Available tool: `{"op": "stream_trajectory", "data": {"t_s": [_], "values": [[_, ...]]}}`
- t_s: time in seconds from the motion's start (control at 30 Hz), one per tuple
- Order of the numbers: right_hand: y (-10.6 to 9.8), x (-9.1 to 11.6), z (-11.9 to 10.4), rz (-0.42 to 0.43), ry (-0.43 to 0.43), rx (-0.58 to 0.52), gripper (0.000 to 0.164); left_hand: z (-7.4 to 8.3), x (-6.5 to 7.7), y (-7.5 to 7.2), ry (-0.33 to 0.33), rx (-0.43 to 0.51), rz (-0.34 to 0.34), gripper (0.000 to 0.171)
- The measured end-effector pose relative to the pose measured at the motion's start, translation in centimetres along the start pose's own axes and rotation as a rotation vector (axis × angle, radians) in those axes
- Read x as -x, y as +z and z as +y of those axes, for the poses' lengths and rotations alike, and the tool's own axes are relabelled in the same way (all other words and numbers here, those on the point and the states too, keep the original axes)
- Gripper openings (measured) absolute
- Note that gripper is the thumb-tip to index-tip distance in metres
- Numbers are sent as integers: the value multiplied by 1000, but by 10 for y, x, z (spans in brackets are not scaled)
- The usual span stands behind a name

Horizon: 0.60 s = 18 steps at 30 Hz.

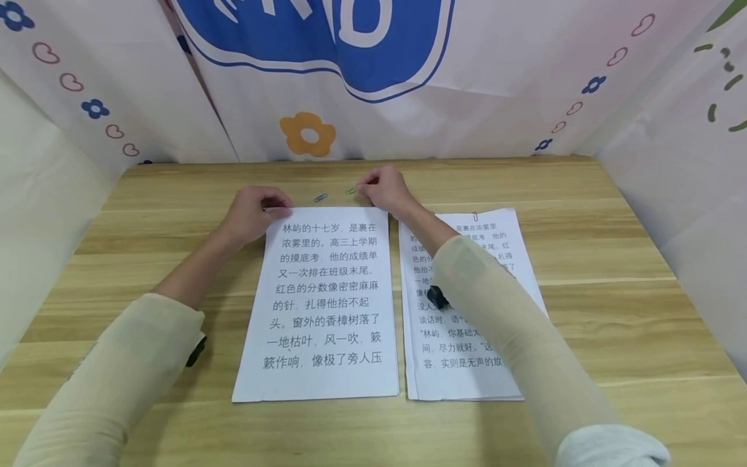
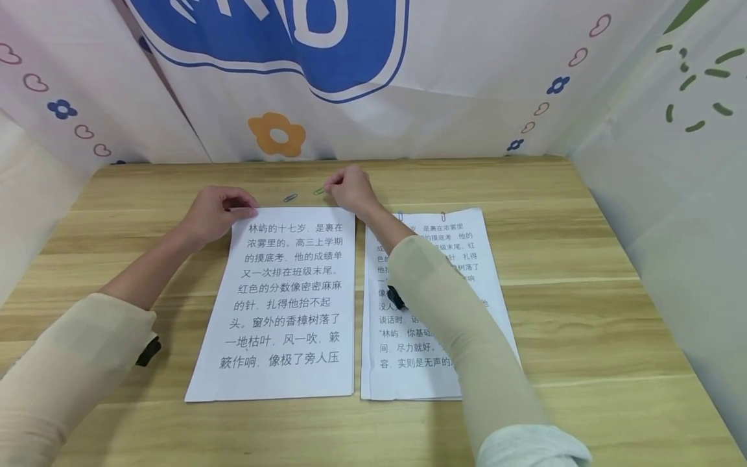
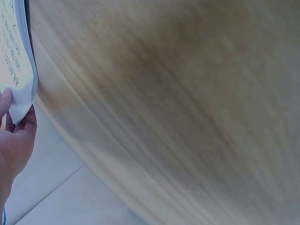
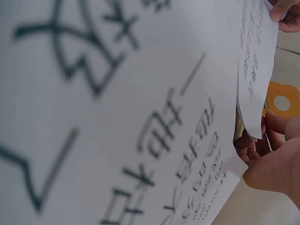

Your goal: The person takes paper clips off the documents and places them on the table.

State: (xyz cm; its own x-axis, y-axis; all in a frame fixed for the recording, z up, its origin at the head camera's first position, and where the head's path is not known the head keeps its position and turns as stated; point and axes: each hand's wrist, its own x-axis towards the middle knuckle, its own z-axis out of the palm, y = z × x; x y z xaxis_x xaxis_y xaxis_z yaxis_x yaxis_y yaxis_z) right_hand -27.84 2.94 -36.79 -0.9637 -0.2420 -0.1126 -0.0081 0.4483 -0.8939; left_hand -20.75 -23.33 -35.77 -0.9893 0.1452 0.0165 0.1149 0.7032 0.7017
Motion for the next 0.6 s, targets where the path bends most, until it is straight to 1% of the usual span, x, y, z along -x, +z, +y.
{"op": "stream_trajectory", "data": {"t_s": [0.37, 0.6], "values": [[2, -3, -3, 0, -17, 84, 10, 0, -1, 1, -2, 6, -3, 13], [3, -6, -6, 2, -33, 190, 10, -2, -3, 3, -9, 3, -8, 13]]}}
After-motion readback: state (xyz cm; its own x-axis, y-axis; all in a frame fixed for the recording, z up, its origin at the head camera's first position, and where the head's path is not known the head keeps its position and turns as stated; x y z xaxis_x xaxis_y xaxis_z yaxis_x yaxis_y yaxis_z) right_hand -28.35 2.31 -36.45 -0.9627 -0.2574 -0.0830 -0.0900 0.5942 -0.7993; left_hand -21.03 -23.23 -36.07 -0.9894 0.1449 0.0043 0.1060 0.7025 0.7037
